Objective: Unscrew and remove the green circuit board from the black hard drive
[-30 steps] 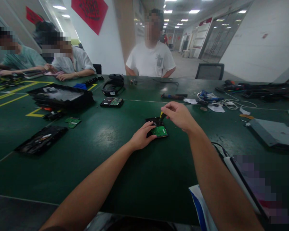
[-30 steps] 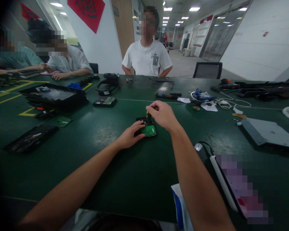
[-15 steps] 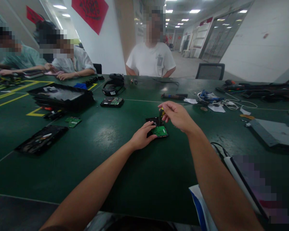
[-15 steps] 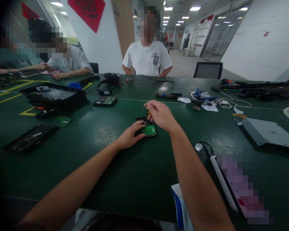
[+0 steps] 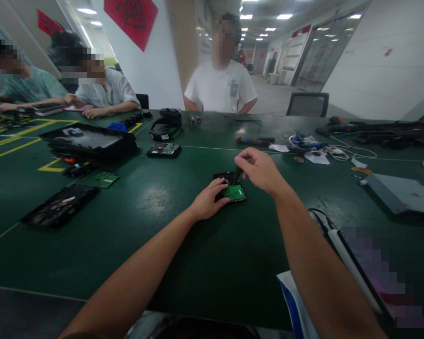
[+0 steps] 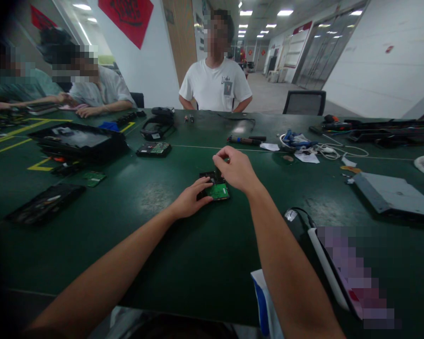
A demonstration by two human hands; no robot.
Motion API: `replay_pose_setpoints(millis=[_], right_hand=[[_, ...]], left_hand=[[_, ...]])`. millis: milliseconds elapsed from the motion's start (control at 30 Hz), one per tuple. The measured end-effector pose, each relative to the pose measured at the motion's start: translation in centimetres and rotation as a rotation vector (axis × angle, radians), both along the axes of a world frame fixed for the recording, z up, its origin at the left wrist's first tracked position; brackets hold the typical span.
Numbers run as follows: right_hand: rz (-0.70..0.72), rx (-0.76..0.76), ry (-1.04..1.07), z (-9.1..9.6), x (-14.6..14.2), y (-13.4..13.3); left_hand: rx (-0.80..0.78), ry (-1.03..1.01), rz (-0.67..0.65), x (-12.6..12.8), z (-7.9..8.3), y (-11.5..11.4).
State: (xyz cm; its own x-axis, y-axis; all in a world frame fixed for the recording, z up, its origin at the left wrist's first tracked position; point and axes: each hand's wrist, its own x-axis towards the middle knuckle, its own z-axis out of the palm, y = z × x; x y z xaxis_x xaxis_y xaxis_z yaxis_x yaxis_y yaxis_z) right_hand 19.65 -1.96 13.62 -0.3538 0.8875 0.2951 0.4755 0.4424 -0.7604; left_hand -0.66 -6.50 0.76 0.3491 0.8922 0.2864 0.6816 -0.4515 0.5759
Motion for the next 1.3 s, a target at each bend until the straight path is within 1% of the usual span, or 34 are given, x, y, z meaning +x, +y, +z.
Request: replay_pose_setpoints(millis=[167,300,400,500,600,667,733,800,933,1100,1233,1300], right_hand=[[0.136,-0.034,0.044,-0.15,0.06,0.25],[0.187,-0.077,0.088,-0.60,0.04,0.53],[0.179,-0.087,0.073,-0.66,0.09,0.62],[0.147,-0.031,0.035,-0.54,0.18,0.62],[0.061,0.033,0.020,-0.50,0.21,0.66],[-0.015,0.039,-0.003,-0.50,0.20,0.65],[-0.053,0.032,-0.023,-0.46,0.17,0.58],[-0.021,0.013,-0.002,-0.41,0.11,0.44],[0.096,-0.033,0.055,-0.46,-0.14,0.30],[0.123,-0.138,0.110,-0.67,-0.31,0.53],[0.113,-0.059,0.055,-0.40,-0.06,0.45],[0.075,-0.014,0.020,-0.26,0.03,0.35]], left_hand=[[0.004,-0.004,0.011,0.01,-0.10,0.04],[0.005,-0.001,0.008,-0.05,-0.29,0.17],[0.004,-0.008,0.005,-0.09,-0.38,0.24],[-0.001,-0.013,0.005,-0.10,-0.31,0.19],[-0.005,-0.008,0.006,-0.06,-0.13,0.08],[-0.007,-0.007,0.005,-0.04,-0.06,0.03],[-0.007,-0.009,0.004,-0.01,-0.06,0.03],[-0.001,-0.014,0.004,0.02,-0.11,0.06],[0.007,-0.019,0.007,0.02,-0.23,0.12],[0.016,-0.017,0.001,-0.06,-0.37,0.20],[0.002,-0.016,0.009,-0.11,-0.42,0.22],[-0.005,-0.023,0.010,-0.13,-0.38,0.20]])
